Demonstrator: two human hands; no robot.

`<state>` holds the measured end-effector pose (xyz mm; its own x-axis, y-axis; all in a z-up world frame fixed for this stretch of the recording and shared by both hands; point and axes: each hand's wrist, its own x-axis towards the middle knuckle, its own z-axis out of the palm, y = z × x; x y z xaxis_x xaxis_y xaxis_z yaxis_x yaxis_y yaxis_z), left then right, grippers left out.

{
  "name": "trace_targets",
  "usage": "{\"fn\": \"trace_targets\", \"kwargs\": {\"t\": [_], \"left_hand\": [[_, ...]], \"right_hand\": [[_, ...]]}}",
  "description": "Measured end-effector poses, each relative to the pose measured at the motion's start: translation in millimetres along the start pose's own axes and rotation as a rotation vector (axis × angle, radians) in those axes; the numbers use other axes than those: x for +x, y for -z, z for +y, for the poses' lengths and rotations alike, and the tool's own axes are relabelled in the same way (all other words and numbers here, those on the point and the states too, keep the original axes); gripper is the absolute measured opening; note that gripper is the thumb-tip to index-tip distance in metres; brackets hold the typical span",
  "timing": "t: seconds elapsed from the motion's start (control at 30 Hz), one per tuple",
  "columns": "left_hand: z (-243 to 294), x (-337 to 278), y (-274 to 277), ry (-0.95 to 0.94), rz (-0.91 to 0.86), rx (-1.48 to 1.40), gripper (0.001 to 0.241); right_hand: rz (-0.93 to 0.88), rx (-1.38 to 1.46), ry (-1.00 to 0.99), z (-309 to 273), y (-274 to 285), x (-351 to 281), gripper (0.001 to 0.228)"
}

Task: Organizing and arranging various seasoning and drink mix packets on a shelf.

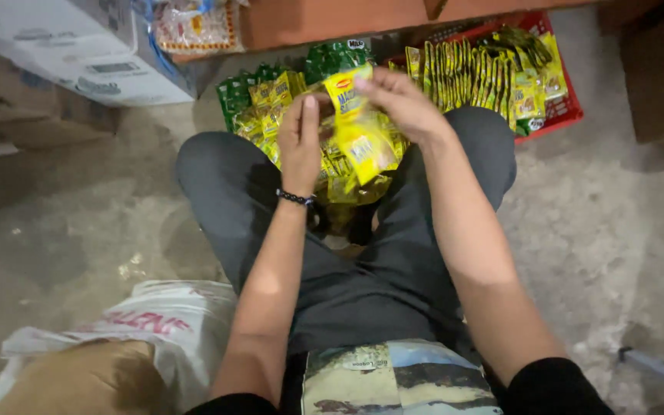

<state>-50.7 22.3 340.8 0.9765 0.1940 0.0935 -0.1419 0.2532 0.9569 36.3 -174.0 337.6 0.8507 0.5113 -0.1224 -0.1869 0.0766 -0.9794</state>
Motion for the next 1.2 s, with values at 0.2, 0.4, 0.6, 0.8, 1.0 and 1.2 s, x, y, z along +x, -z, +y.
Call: {"fn": "trace_targets", "kwargs": {"t": [0.2, 0.4, 0.6, 0.8, 1.0, 1.2], "left_hand": [[-1.0, 13.9, 29.5, -0.079, -0.124, 0.217, 0.034], [-17.2, 10.1, 21.2, -0.185, -0.499, 0.301, 0.082], [-107.3, 0.3, 24.4, 0.007, -0.414, 0.075, 0.057], [-114.9, -10.9, 21.8, 0.049, -0.335, 0.014, 0.065], [-127.5, -0.4, 19.7, 0.079, -0.014, 0.088, 0.049], [-48.2, -0.9, 6.8, 0.085, 0.199, -0.011, 0.042]], "right_hand": [[0.0, 0.222, 0.034, -18.3, 12.5, -12.8, 0.02], [-0.1, 0.446, 0.135, -31.8, 12.5, -18.0, 0.017], [-0.156, 0.489, 0.184, -38.9, 6.7, -23.5, 0.018], [-0.17, 0.5, 0.183, -46.2, -4.2, -25.7, 0.023], [-0.194, 0.485, 0.177, -42.9, -7.0, -26.6, 0.022], [-0.159, 0.352, 0.106, -34.2, -14.5, -24.4, 0.019]]}}
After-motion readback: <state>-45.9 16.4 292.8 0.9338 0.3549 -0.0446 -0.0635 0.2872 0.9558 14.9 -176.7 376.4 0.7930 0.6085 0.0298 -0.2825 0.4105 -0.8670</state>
